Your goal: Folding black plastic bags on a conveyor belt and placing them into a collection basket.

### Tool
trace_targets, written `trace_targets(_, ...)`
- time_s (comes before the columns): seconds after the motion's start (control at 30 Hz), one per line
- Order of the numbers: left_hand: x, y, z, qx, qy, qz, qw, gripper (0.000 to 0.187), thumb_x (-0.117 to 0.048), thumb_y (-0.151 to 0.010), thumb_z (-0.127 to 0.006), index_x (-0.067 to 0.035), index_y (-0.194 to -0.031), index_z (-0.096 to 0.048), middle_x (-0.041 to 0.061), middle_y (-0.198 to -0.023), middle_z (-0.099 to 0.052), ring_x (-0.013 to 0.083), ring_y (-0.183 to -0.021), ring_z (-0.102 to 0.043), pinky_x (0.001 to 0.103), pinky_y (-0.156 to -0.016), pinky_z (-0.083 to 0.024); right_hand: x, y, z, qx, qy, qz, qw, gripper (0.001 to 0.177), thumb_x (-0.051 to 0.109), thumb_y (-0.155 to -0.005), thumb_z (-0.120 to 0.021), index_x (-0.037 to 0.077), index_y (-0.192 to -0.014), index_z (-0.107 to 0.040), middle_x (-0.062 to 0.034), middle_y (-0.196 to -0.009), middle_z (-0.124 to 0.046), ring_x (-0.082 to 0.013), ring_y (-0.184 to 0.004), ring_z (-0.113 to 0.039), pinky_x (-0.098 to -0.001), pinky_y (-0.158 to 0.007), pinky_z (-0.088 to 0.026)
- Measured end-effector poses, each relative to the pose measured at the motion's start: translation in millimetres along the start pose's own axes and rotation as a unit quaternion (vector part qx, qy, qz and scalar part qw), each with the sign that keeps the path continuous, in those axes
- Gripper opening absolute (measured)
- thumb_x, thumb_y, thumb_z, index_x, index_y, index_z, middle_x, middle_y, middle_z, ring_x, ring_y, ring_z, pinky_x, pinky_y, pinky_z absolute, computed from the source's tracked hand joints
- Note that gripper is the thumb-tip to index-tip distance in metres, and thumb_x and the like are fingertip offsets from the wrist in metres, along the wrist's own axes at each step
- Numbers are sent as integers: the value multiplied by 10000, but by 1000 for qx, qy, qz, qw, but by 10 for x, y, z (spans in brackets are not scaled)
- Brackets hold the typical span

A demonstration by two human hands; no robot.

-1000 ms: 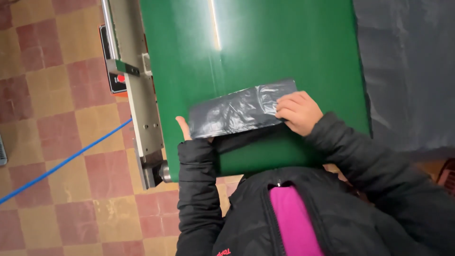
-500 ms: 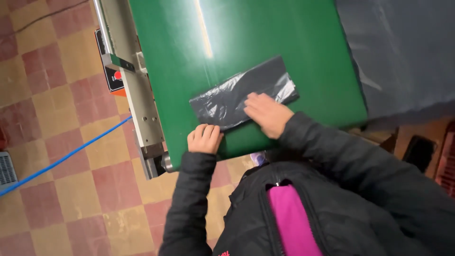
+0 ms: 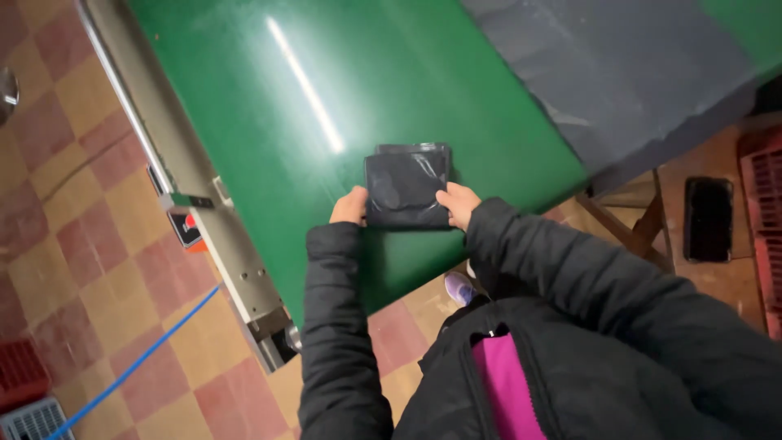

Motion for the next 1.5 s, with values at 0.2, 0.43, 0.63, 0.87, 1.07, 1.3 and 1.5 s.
trace_targets(0.2,-1465,971,-858,-286,-481,-242,792,519,-591,-987,-565,-85,-933,-664,159,-800,-713,448,-764,-677,541,-684,-511,108,73,97,44,-290,-216,931,91,178,-1006,-514,116,-1069,-535,-100,-1042,-683,-311,-955,-742,-463,-819,-614)
trace_targets(0.43,-2367,1721,-1718,-384,-548,-250,700,570,-571,-828,-720,-48,-1043,-648,153,-1037,-680,413,-1018,-622,559,-789,-509,-551,1304,1502,146,-227,-286,919,385,176,-891,-550,-42,-1199,-627,-233,-1066,-749,-380,-968,-753,-495,-795,-600)
trace_targets(0.63,-2150,1663,-4187,-55,-619,-513,592,494,-361,-751,-763,-152,-1183,-649,88,-1376,-591,329,-1349,-516,587,-943,-430,-1558,1124,3340,-160,-376,-23,913,617,-99,-764,-475,27,-1362,-567,-136,-1257,-665,-348,-1148,-630,-487,-963,-546)
trace_targets(0.87,-1777,1097,-5165,20,-550,-668,501,379,-187,-941,-618,-147,-1318,-629,68,-1481,-588,271,-1424,-537,560,-1064,-449,-453,1558,3545,-165,-538,-33,826,483,96,-942,-598,37,-1421,-565,-132,-1363,-646,-306,-1207,-629,-461,-996,-520)
trace_targets(1.07,-2580,1218,-4973,251,-328,-451,791,512,3,-765,-669,-91,-1268,-658,130,-1218,-712,348,-1128,-703,389,-945,-566,-2,1353,4712,-164,-379,110,904,378,87,-991,-528,29,-1362,-577,-137,-1196,-655,-281,-1098,-641,-404,-903,-533)
trace_targets(1.3,-3374,161,-3965,-15,-126,-251,960,161,-98,-952,-679,23,-1019,-760,90,-816,-702,146,-743,-613,332,-682,-513,2079,264,4943,-102,95,214,967,396,-16,-912,-687,-24,-1307,-669,-107,-1104,-653,-180,-1061,-622,-318,-956,-498)
trace_targets(1.5,-3415,-1683,-3220,-138,-148,-361,911,319,-247,-927,-724,22,-1100,-731,120,-990,-798,245,-928,-757,362,-837,-560,2091,-1880,5000,-108,175,164,965,356,112,-920,-772,-48,-1195,-612,-144,-1074,-706,-232,-983,-669,-365,-892,-546)
Point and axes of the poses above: each hand's wrist, its own y-axis away from the middle knuckle, its own z-axis out of the back of the hand, x = y × z, the point moved 6 cm from there along -y, towards the middle knuckle
